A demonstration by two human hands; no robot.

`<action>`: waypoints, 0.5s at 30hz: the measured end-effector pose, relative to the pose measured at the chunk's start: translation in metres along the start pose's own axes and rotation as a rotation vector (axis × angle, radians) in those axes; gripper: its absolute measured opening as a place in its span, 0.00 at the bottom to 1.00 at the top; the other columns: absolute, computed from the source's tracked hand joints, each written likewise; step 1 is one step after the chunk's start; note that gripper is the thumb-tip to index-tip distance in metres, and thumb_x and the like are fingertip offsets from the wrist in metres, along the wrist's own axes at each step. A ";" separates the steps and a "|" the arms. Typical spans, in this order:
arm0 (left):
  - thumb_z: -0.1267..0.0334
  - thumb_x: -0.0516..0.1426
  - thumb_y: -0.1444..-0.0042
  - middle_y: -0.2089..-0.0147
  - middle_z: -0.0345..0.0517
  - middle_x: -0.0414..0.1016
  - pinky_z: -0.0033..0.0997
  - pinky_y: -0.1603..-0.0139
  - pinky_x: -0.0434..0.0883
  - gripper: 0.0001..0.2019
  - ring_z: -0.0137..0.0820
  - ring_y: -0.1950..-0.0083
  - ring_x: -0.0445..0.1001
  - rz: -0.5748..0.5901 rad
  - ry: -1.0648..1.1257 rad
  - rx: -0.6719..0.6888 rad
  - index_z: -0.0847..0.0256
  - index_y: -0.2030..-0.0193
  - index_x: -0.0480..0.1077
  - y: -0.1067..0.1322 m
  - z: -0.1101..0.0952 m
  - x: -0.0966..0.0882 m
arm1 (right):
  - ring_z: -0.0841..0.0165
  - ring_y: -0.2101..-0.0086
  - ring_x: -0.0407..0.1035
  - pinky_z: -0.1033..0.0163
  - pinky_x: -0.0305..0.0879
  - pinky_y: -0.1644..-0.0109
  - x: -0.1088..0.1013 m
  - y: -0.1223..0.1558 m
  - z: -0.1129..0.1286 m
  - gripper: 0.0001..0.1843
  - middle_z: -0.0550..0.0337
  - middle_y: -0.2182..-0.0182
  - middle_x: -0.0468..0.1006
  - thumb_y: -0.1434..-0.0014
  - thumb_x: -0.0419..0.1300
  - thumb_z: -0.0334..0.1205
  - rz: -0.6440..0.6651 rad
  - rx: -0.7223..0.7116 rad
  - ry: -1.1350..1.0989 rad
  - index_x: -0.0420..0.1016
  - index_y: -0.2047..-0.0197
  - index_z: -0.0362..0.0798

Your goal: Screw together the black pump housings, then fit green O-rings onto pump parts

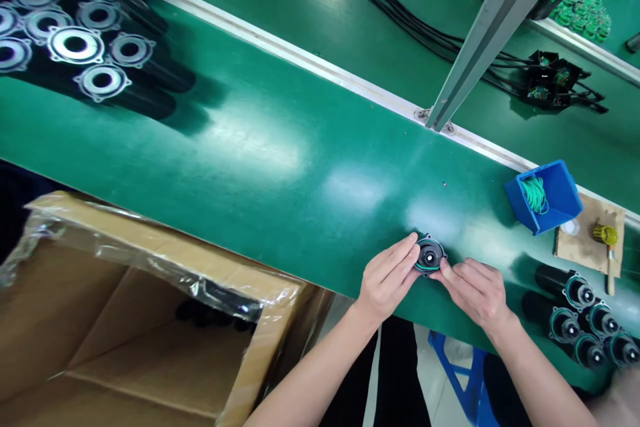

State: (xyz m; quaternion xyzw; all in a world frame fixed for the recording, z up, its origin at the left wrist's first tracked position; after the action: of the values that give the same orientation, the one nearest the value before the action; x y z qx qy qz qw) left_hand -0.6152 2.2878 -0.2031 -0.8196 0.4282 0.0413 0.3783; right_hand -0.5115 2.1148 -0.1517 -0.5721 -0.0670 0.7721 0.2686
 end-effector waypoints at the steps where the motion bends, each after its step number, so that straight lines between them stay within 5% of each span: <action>1: 0.74 0.67 0.38 0.34 0.58 0.78 0.45 0.45 0.88 0.31 0.45 0.40 0.83 -0.005 0.008 0.005 0.59 0.29 0.68 0.000 0.000 -0.001 | 0.69 0.74 0.63 0.60 0.62 0.71 0.000 0.000 0.000 0.23 0.62 0.72 0.73 0.31 0.69 0.26 0.001 -0.026 0.001 0.71 0.36 0.41; 10: 0.74 0.68 0.39 0.33 0.57 0.77 0.44 0.42 0.87 0.33 0.45 0.39 0.82 0.045 0.070 0.048 0.59 0.28 0.67 -0.005 0.006 -0.004 | 0.70 0.74 0.66 0.59 0.59 0.76 -0.012 -0.017 -0.008 0.12 0.64 0.71 0.75 0.28 0.60 0.23 0.173 -0.340 0.017 0.78 0.48 0.47; 15: 0.75 0.68 0.40 0.33 0.58 0.76 0.42 0.40 0.86 0.34 0.45 0.38 0.82 0.049 0.079 0.077 0.60 0.28 0.67 -0.006 0.008 -0.004 | 0.67 0.70 0.66 0.57 0.62 0.75 -0.018 -0.033 -0.005 0.11 0.60 0.70 0.73 0.26 0.56 0.23 0.269 -0.498 0.006 0.78 0.47 0.38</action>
State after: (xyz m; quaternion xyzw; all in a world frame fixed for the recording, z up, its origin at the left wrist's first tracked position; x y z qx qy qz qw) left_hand -0.6116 2.2975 -0.2037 -0.7947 0.4642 0.0014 0.3912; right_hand -0.4918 2.1332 -0.1249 -0.6265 -0.1773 0.7588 0.0152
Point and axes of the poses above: each hand's wrist, its own y-axis away from the middle knuckle, its own x-axis out of the palm, z = x × y, the point moved 3 cm from there along -y, towards the middle knuckle
